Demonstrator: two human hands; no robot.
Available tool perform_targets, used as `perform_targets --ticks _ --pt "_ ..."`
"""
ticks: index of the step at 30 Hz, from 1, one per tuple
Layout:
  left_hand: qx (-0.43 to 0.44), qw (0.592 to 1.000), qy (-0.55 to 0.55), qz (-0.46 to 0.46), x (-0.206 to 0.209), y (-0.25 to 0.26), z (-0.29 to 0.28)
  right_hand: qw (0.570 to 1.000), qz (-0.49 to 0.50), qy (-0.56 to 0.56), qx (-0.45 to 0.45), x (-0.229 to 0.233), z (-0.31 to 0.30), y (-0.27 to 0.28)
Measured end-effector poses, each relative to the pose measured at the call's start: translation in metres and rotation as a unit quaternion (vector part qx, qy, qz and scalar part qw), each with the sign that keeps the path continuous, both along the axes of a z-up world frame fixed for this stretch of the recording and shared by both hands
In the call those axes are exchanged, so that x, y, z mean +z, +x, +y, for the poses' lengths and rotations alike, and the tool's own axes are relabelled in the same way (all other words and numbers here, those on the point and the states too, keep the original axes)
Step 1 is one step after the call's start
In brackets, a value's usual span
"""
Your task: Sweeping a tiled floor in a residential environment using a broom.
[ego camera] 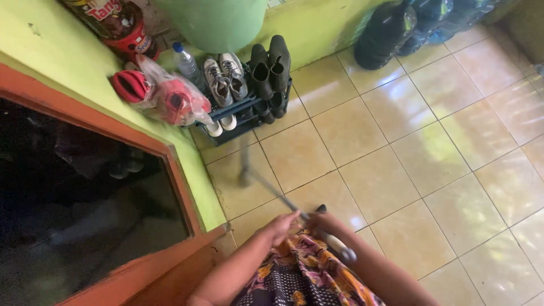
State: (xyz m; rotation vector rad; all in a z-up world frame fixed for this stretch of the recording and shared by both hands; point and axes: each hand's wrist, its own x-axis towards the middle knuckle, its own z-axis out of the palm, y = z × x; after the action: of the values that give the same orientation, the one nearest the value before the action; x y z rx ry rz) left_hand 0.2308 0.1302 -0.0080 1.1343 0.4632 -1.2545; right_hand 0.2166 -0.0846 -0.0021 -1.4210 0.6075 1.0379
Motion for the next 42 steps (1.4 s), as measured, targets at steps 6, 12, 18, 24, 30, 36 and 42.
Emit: perform_targets --ticks 6,12,18,24,30,36,42 --pt "0.043 0.993 0.112 -0.017 -0.033 0.032 0.012 0.987 0.089 0.116 -0.062 -0.111 0.039 0.075" --pt "0.089 0.992 0.044 -0.075 0.000 0.068 -0.060 0.984 0.091 0.036 -0.150 -0.063 -0.126 0.135" --pt "0.017 0.996 0.015 -0.090 0.063 0.096 -0.146 0.931 0.080 0.167 -0.314 -0.028 -0.269 0.109" --pt "0.017 0.995 0.004 -0.102 0.019 0.105 -0.173 0.958 -0.044 -0.141 -0.244 -0.117 -0.237 0.095" --pt "0.002 0.996 0.001 -0.085 -0.040 0.102 -0.189 0.975 0.026 -0.002 -0.223 0.044 -0.206 0.084" --pt "-0.065 0.994 0.019 -0.089 -0.023 0.115 -0.239 0.948 0.016 0.174 -0.266 -0.087 -0.284 0.038" --pt "-0.067 0.992 -0.019 -0.101 -0.008 0.122 -0.270 0.787 -0.613 -0.057 -0.048 -0.030 -0.470 -0.059"
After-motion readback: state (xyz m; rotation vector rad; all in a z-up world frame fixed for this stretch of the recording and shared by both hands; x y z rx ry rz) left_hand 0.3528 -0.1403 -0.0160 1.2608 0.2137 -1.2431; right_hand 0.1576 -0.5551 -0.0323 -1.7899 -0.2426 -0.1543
